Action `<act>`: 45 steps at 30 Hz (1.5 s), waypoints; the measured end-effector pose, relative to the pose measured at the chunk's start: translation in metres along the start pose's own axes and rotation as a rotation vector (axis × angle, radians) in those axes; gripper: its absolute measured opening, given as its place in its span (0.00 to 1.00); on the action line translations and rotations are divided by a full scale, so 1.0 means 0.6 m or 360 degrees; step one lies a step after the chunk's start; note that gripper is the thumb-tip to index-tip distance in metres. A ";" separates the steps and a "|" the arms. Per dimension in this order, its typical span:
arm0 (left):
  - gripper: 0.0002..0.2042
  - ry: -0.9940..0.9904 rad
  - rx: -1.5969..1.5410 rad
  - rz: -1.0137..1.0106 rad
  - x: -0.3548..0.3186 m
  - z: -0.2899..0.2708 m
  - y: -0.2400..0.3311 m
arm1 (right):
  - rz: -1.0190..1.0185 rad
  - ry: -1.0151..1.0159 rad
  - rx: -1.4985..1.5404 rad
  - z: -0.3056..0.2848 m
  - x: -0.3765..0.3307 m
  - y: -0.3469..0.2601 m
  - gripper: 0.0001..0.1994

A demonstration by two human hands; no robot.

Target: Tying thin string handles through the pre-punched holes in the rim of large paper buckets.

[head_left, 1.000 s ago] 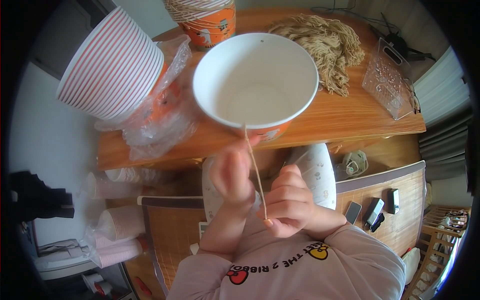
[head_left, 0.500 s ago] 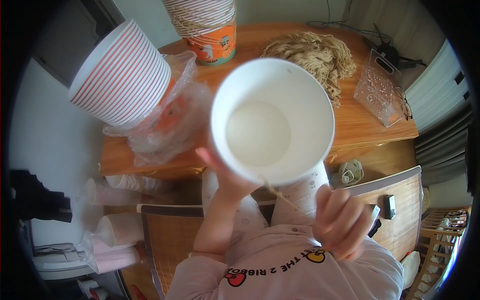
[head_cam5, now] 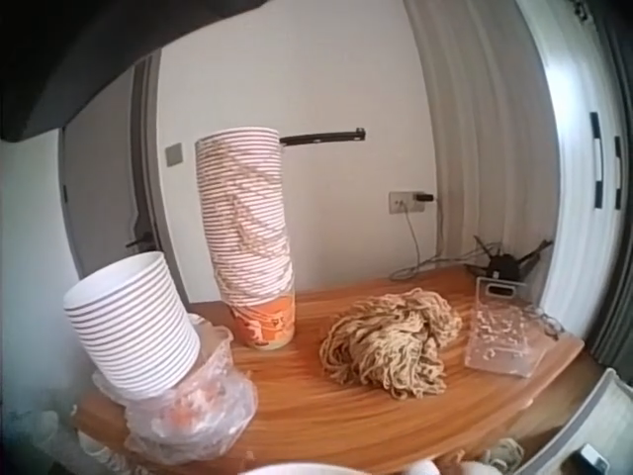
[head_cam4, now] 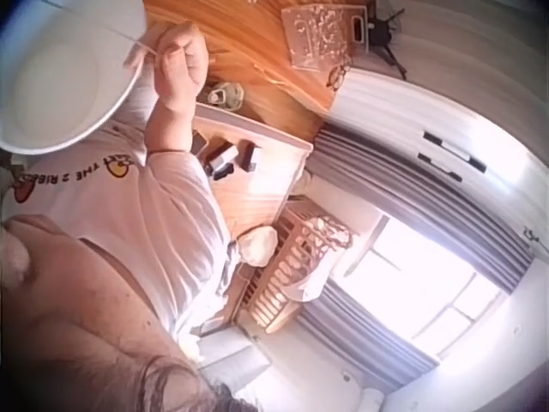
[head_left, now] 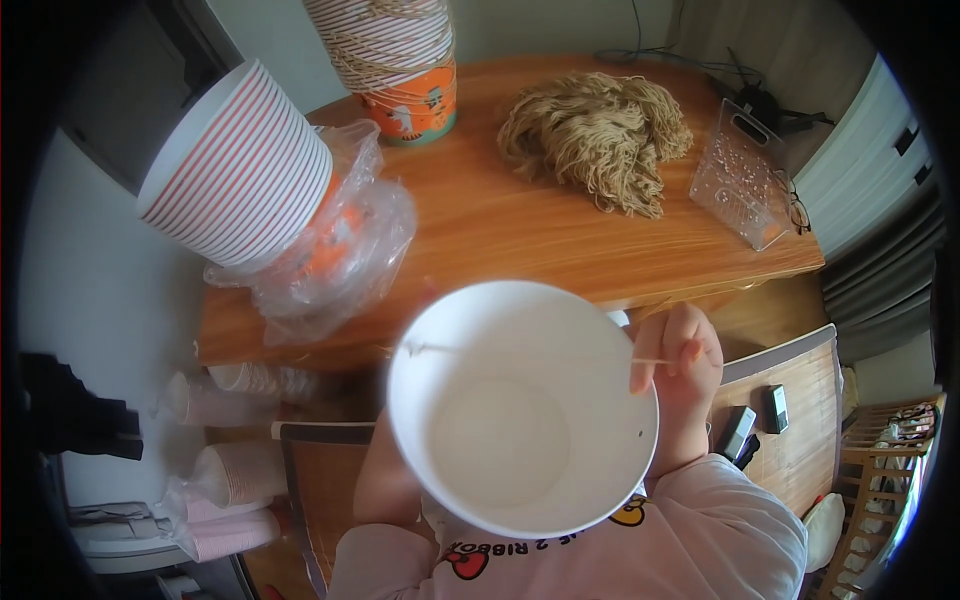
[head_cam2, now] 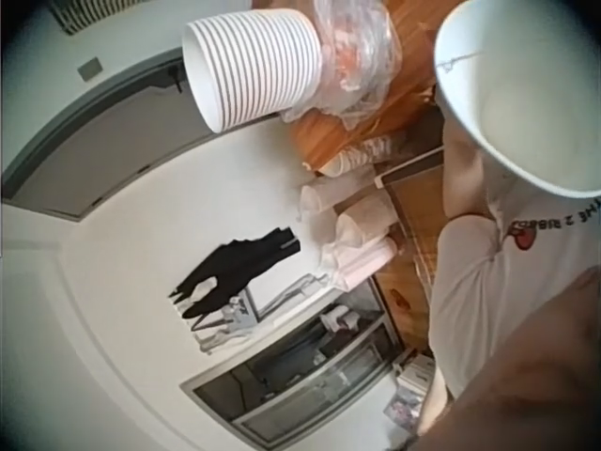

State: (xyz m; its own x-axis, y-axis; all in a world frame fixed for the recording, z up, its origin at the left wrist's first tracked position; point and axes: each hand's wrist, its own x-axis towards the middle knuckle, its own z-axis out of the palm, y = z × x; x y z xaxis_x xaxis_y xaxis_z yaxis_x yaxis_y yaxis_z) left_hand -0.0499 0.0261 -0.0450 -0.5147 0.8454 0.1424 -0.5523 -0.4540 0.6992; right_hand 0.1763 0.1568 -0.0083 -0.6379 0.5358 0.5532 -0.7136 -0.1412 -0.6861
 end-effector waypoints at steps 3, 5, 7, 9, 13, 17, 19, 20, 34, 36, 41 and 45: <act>0.27 0.0398 0.0339 0.0211 0.006 -0.002 -0.005 | -0.0072 0.0090 -0.0084 0.009 0.000 -0.009 0.18; 0.25 0.0666 0.0568 0.0358 0.007 -0.002 -0.004 | -0.0019 0.0155 -0.0161 0.028 0.001 -0.028 0.18; 0.22 0.0722 0.0291 0.0508 0.006 -0.008 0.013 | -0.0136 0.0322 -0.0475 0.041 0.004 -0.034 0.18; 0.11 0.0825 0.0045 0.0936 -0.010 0.004 0.019 | -0.0197 0.0310 -0.0560 0.052 0.003 -0.032 0.17; 0.13 -0.0205 0.0374 0.0872 -0.076 0.017 0.012 | -0.0155 0.0164 -0.0713 0.065 -0.005 -0.025 0.12; 0.22 -0.0992 0.0809 -0.0716 -0.090 0.092 0.006 | -0.0226 -0.0037 -0.1152 0.062 0.002 -0.009 0.09; 0.24 -0.1017 0.0715 -0.0915 -0.092 0.110 -0.029 | -0.0229 -0.0115 -0.1268 0.067 0.010 -0.009 0.09; 0.25 -0.0965 0.0477 -0.0989 -0.092 0.101 -0.050 | -0.0236 -0.0178 -0.1406 0.068 0.012 -0.012 0.08; 0.17 -0.0404 -0.1102 -0.1087 -0.075 0.099 -0.074 | -0.0104 -0.0061 -0.1202 0.063 -0.001 -0.001 0.13; 0.22 0.0008 -0.0722 -0.1118 -0.078 0.104 -0.054 | -0.0053 -0.0047 -0.1087 0.062 -0.005 0.003 0.14; 0.19 -0.0153 -0.0960 -0.0732 -0.084 0.083 -0.035 | 0.0034 0.0027 -0.0867 0.063 -0.008 0.008 0.15; 0.15 -0.0199 -0.0810 -0.0601 -0.084 0.080 -0.016 | -0.0002 0.0069 -0.0877 0.065 -0.008 0.012 0.14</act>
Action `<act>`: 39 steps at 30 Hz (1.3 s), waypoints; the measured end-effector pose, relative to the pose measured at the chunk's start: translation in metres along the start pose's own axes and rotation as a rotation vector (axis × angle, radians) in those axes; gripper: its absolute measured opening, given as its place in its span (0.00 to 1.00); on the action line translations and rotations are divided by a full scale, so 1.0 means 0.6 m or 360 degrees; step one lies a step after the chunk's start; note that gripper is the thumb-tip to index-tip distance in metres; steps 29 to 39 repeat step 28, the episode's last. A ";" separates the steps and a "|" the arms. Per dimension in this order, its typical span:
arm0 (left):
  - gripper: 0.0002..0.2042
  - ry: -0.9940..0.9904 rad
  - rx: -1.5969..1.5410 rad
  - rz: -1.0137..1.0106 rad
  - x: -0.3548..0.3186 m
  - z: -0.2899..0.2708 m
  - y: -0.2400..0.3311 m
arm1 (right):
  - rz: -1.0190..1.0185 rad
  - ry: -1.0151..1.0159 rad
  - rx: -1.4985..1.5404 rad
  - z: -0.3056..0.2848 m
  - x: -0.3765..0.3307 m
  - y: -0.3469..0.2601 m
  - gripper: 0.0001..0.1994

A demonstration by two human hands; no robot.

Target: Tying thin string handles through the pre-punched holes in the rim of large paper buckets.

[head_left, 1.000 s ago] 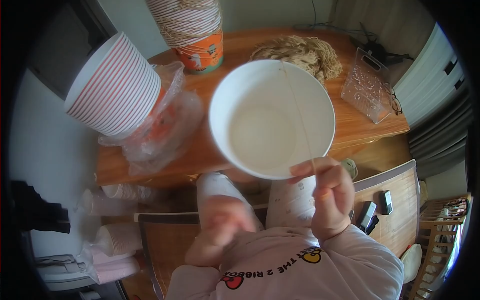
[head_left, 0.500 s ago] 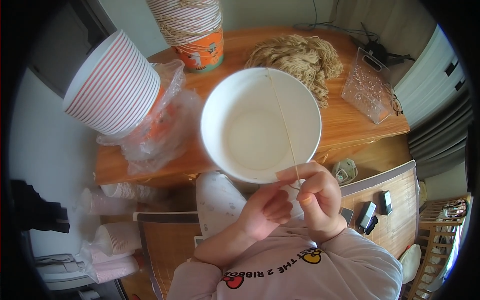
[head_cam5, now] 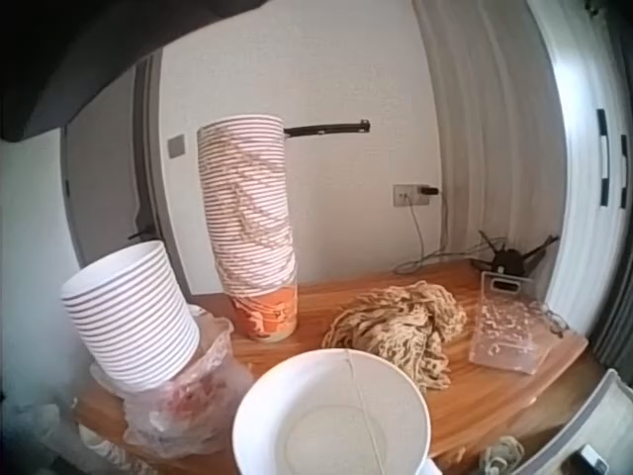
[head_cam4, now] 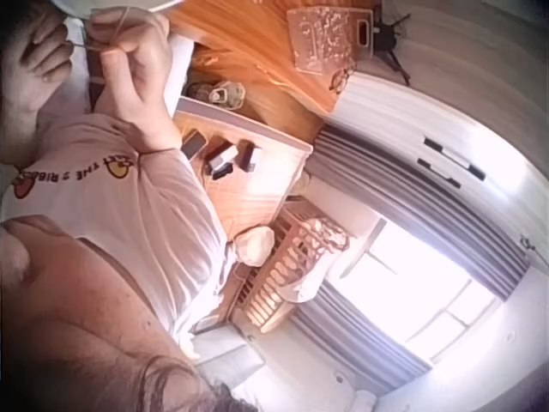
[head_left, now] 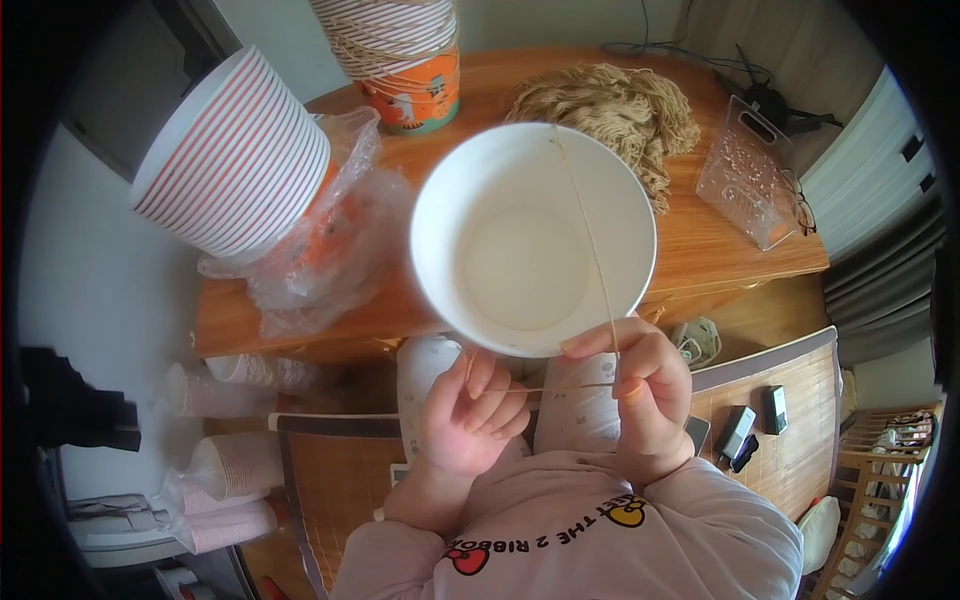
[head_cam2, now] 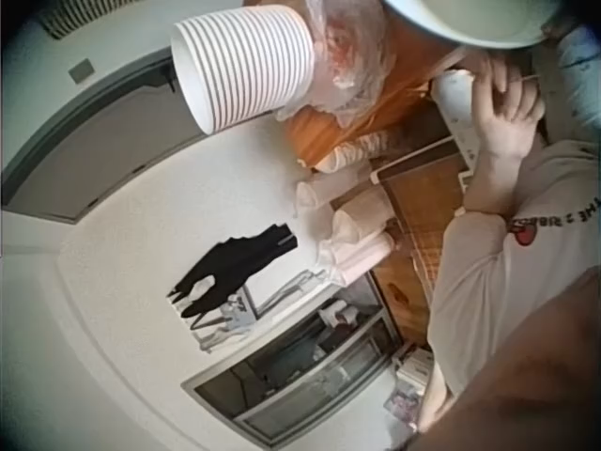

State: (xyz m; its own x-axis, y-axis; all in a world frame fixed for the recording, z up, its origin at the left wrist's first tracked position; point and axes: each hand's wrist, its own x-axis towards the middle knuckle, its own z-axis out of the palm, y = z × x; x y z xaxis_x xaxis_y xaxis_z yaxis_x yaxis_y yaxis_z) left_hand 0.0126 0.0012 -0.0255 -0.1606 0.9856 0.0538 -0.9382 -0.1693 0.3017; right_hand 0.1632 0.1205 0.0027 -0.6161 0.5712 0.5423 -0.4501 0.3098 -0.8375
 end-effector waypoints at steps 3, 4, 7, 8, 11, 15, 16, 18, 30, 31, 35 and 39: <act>0.20 -0.0070 0.0219 -0.0070 0.002 -0.008 0.005 | -0.0053 -0.0003 -0.0020 -0.004 0.003 0.005 0.13; 0.21 -0.0170 0.0370 -0.0015 0.002 -0.009 0.005 | -0.0100 -0.0015 -0.0041 -0.005 0.006 0.007 0.13; 0.22 -0.0251 0.0562 0.0130 -0.004 -0.017 -0.002 | -0.0229 0.0075 -0.0009 -0.005 0.014 0.012 0.11; 0.21 -0.0290 0.0718 0.0252 -0.005 -0.018 -0.004 | -0.0265 0.0156 -0.0039 -0.005 0.013 0.015 0.10; 0.19 -0.0289 0.1025 0.0445 -0.009 -0.008 -0.006 | -0.0412 0.0403 -0.0371 -0.003 0.007 0.026 0.10; 0.16 -0.0291 0.1348 0.0516 -0.013 -0.001 -0.002 | -0.0539 0.0595 -0.0872 0.000 0.000 0.030 0.15; 0.16 -0.0290 0.1346 0.0514 -0.013 -0.001 -0.003 | -0.0646 0.0700 -0.0814 0.004 0.000 0.041 0.17; 0.14 -0.0331 0.1333 0.0589 -0.013 -0.002 -0.008 | -0.0752 0.0706 -0.0849 0.007 -0.003 0.045 0.15; 0.18 -0.0084 0.1460 0.0664 -0.012 0.016 -0.019 | -0.0150 -0.0263 -0.0123 0.006 -0.004 0.031 0.14; 0.18 -0.0084 0.1460 0.0664 -0.012 0.016 -0.019 | -0.0150 -0.0263 -0.0123 0.006 -0.004 0.031 0.14; 0.18 -0.0084 0.1460 0.0664 -0.012 0.016 -0.019 | -0.0150 -0.0263 -0.0123 0.006 -0.004 0.031 0.14; 0.18 -0.0084 0.1460 0.0664 -0.012 0.016 -0.019 | -0.0150 -0.0263 -0.0123 0.006 -0.004 0.031 0.14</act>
